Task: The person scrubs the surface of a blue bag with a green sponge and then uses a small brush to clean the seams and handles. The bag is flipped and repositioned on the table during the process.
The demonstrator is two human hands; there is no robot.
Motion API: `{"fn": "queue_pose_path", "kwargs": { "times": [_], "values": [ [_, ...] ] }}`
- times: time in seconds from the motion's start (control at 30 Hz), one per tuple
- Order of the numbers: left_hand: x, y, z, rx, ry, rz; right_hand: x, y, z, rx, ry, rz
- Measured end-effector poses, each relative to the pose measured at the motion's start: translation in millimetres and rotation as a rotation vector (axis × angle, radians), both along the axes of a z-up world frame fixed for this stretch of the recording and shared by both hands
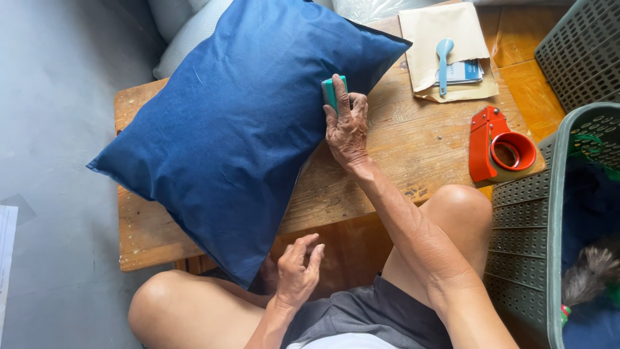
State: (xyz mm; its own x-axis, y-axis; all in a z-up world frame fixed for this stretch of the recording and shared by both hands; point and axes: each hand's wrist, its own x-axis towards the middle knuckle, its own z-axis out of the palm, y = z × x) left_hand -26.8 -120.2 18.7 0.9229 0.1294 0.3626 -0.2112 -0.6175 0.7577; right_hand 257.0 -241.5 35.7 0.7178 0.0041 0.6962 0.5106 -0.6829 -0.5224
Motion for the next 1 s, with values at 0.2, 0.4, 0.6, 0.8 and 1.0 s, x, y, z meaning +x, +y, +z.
{"fn": "queue_pose_path", "kwargs": {
  "times": [0.2, 0.4, 0.6, 0.8, 1.0],
  "values": [
    [-3.2, 5.3, -59.1, 0.349, 0.387, -0.141, -1.2, -1.1, 0.7, 0.003, -0.012, 0.005],
    [-1.5, 7.2, -61.3, 0.285, 0.748, -0.110, 0.6, -1.2, -3.7, 0.008, -0.010, -0.001],
    [-0.9, 7.8, -21.2, 0.330, 0.833, -0.456, -2.1, 2.0, -8.9, 0.062, 0.047, 0.016],
    [17.8, 29.0, 61.5, 0.298, 0.218, -0.469, -6.7, 11.2, -3.5, 0.310, 0.190, 0.026],
    [79.3, 114.9, 151.0, 0.590, -0.205, 0.103, -62.7, 46.4, 67.4, -0.050, -0.225, 0.381]
  ]
}}
